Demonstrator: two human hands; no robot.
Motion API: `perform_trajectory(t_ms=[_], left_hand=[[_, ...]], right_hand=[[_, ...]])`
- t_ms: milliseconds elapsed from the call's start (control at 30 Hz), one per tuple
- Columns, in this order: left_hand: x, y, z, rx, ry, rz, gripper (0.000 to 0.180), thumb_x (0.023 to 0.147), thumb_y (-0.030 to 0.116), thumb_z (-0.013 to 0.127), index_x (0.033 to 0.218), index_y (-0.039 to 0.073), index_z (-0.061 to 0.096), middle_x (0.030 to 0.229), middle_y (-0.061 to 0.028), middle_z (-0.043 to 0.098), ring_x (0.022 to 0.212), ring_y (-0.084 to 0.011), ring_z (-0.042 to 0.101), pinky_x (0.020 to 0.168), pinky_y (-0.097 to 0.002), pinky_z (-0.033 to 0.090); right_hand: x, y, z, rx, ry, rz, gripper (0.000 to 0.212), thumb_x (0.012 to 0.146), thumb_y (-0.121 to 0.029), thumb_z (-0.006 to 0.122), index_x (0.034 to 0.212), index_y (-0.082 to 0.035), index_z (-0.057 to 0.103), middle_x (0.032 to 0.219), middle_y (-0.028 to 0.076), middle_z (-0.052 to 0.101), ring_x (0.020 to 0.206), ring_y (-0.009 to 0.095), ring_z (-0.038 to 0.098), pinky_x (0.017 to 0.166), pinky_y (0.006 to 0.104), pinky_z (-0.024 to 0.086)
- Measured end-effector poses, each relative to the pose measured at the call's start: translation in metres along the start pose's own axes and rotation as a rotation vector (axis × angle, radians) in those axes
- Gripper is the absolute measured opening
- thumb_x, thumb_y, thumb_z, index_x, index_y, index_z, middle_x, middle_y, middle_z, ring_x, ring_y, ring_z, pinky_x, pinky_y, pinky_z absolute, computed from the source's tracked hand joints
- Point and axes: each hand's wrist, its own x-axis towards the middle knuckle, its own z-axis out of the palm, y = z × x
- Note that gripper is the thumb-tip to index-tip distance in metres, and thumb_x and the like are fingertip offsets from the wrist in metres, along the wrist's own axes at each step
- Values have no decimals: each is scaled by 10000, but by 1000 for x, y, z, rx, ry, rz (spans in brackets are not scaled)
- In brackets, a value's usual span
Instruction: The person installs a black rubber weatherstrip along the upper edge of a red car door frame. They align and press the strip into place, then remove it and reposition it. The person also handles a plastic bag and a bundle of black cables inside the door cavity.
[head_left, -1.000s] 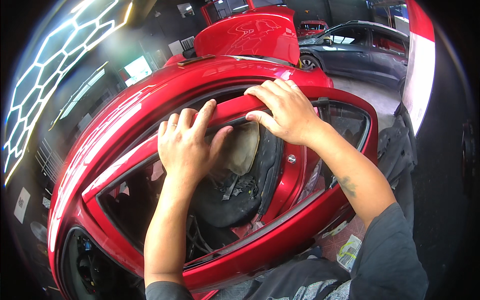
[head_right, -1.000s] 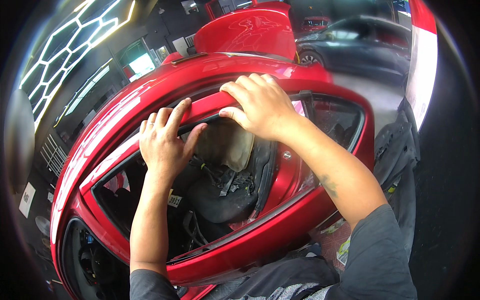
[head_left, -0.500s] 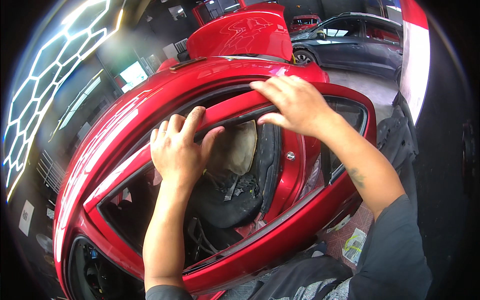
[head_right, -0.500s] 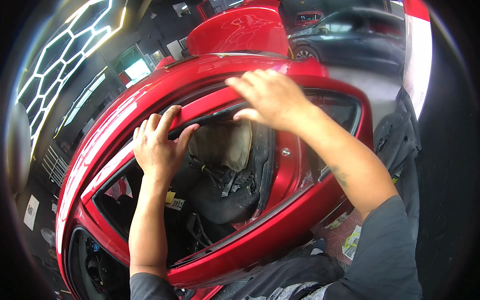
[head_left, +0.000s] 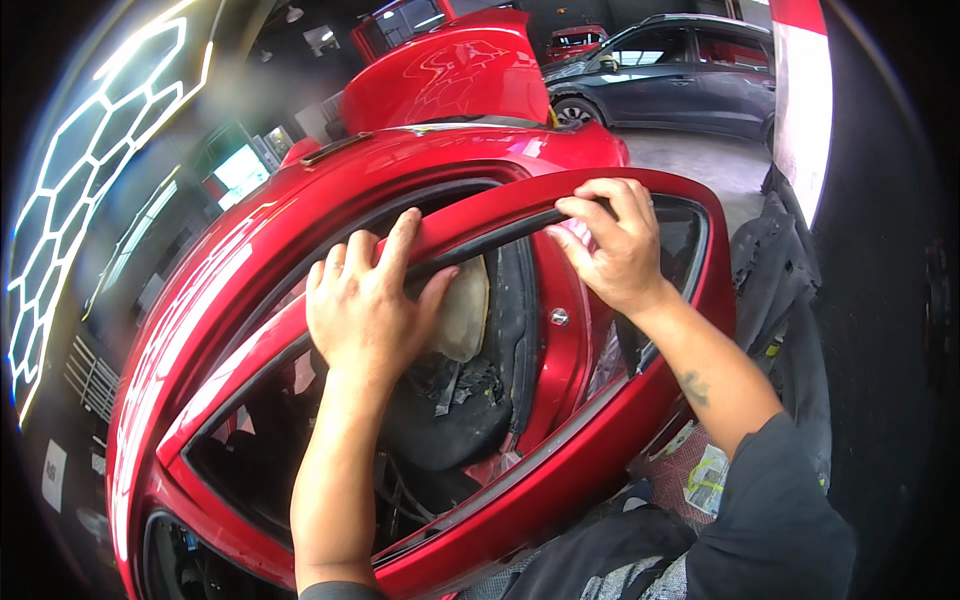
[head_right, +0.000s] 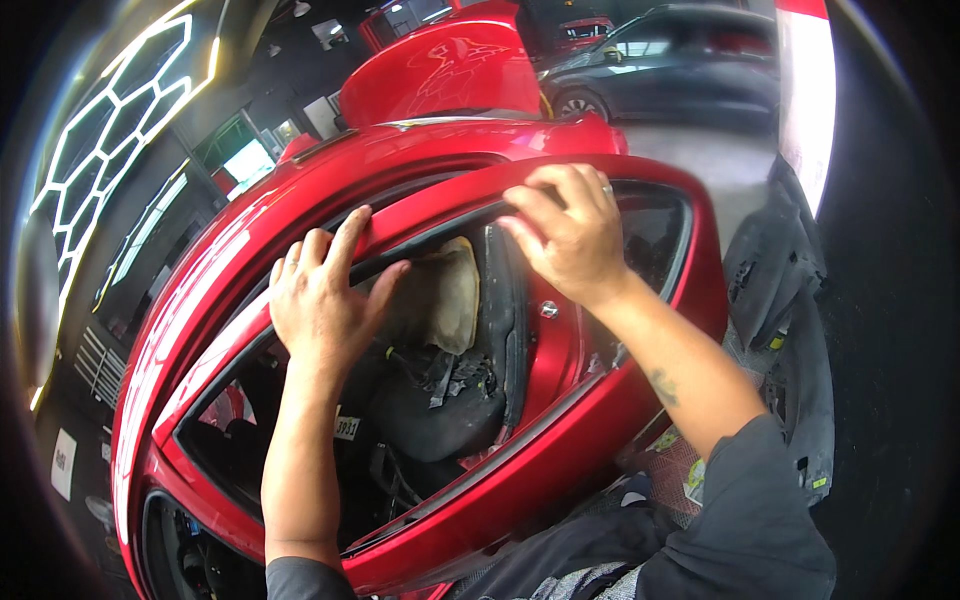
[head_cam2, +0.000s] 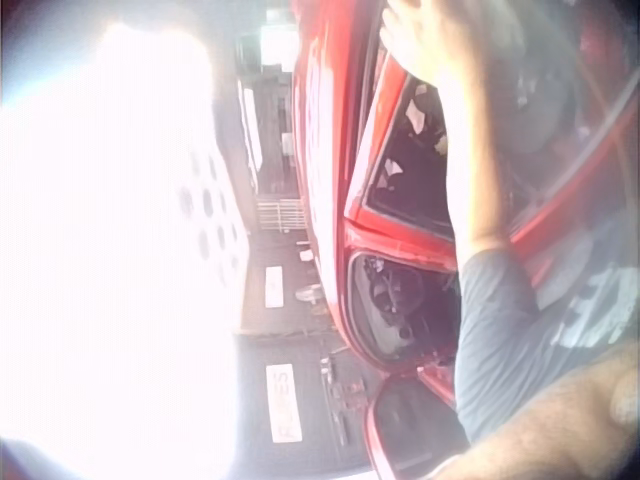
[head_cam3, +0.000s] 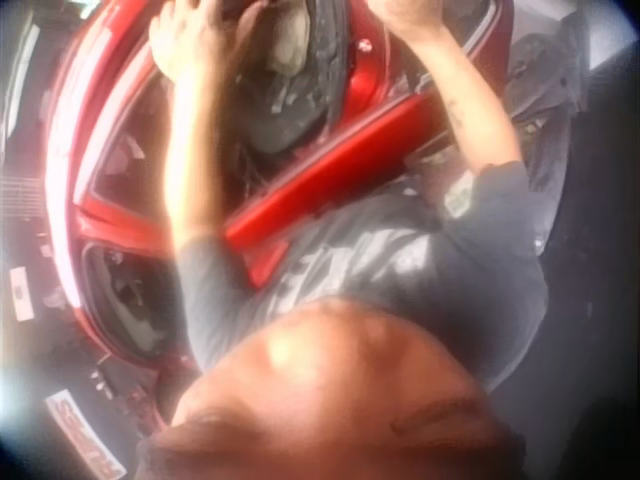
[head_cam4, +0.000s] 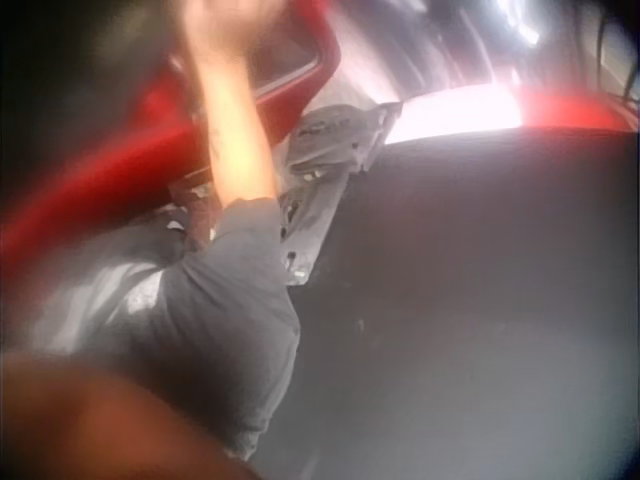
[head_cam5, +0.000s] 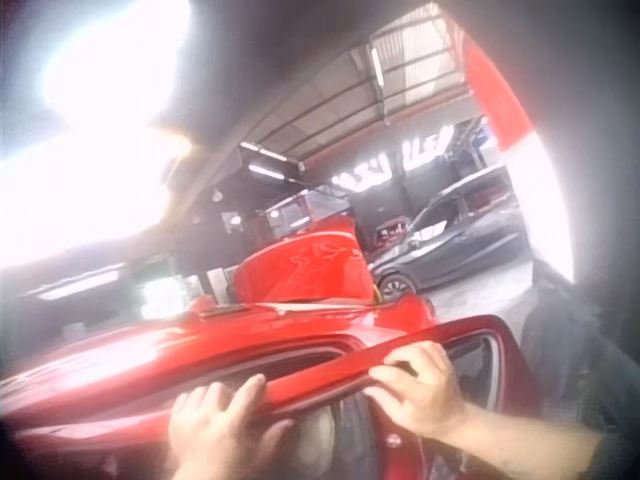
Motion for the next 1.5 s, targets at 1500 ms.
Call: perform_trajectory(t_ms=[1500], left_hand=[[39,85,26,-210,-88,382,188,889,200,839,941,72,711,952,-102,651,941,-316,670,846,-443,554]], right_hand=[[-50,-24,-11,97,-158,546,483,956,-23,741,1438,-19,707,1029,181,692,828,389,737,741,467,609]])
